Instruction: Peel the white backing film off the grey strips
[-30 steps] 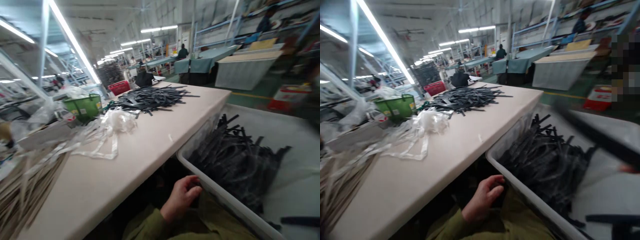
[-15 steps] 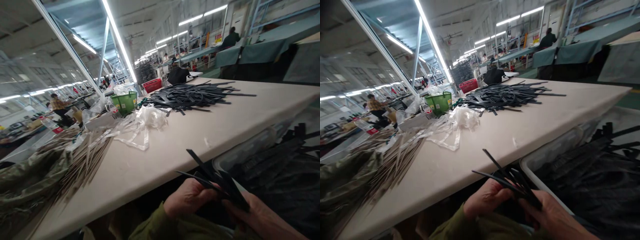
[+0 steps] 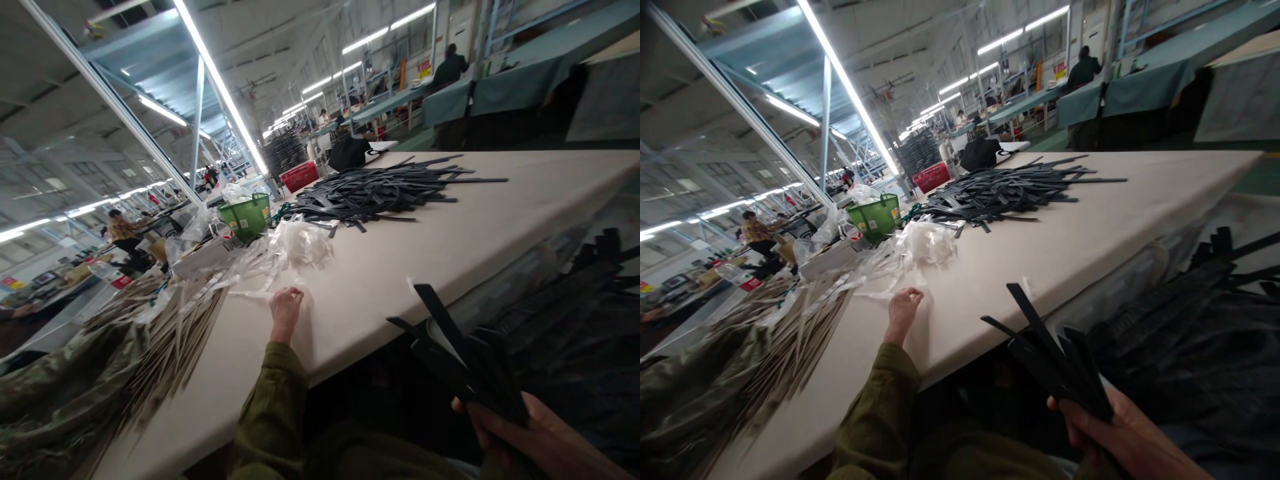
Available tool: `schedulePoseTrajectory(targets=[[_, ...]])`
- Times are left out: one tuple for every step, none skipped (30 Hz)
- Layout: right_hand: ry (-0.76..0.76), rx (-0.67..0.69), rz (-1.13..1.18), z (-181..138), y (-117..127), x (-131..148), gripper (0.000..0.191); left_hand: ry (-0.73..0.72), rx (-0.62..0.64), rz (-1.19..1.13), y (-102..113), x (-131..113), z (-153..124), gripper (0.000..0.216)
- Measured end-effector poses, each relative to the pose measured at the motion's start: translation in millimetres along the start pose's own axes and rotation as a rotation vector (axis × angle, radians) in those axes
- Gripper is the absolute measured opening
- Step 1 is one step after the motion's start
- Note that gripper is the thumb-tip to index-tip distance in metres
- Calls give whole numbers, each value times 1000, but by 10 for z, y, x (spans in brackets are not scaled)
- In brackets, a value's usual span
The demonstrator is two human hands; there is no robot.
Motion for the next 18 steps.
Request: schedulePoseTrajectory(targets=[[7, -6, 0, 2, 20, 68, 46, -36, -11, -95, -25, -143, -2, 19], [23, -13, 8, 4, 45, 145, 45, -74, -13, -197, -62, -312, -19, 20], [48, -18, 24, 4, 74, 231, 44, -117, -3, -290, -110, -507, -54, 22], [78, -23, 50, 2, 105, 321, 43, -159, 15, -373, -163, -716, -110, 25], [111, -23, 89, -2, 137, 412, 43, -199, 42, -463, -220, -935, -187, 28], [140, -23, 141, -5, 168, 498, 44, -237, 80, -562, -280, -1155, -282, 29], [162, -22, 196, -5, 198, 576, 45, -272, 125, -671, -336, -1370, -391, 30], [175, -15, 248, 0, 220, 646, 47, -301, 176, -782, -387, -1572, -507, 29], [182, -4, 293, 11, 233, 709, 48, -327, 228, -881, -429, -1754, -621, 27], [182, 3, 332, 29, 243, 762, 48, -346, 274, -956, -463, -1909, -726, 25], [178, 8, 367, 54, 253, 809, 49, -360, 312, -998, -492, -2033, -813, 23], [175, 13, 401, 82, 259, 855, 49, -368, 340, -1008, -518, -2126, -880, 20], [179, 11, 438, 111, 270, 903, 49, -370, 358, -1013, -541, -2191, -926, 19], [187, 10, 469, 140, 280, 958, 49, -365, 370, -1024, -561, -2232, -954, 18], [201, 9, 493, 165, 291, 1022, 48, -351, 375, -1042, -578, -2248, -965, 19], [218, 6, 508, 187, 305, 1095, 48, -332, 376, -1067, -593, -2245, -964, 21], [240, 0, 510, 204, 323, 1178, 46, -312, 376, -1094, -604, -2225, -958, 26], [264, -11, 502, 215, 352, 1270, 42, -290, 377, -1119, -613, -2189, -950, 32]])
Point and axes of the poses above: each hand's wrist, its own z-axis towards the middle knuckle, its own y-axis out of the back of the hand, x = y × z, the point moved 8 cm from there along z, towards the middle knuckle, and after that the axes turned 11 degrees about -y, right-handed, at the moved point
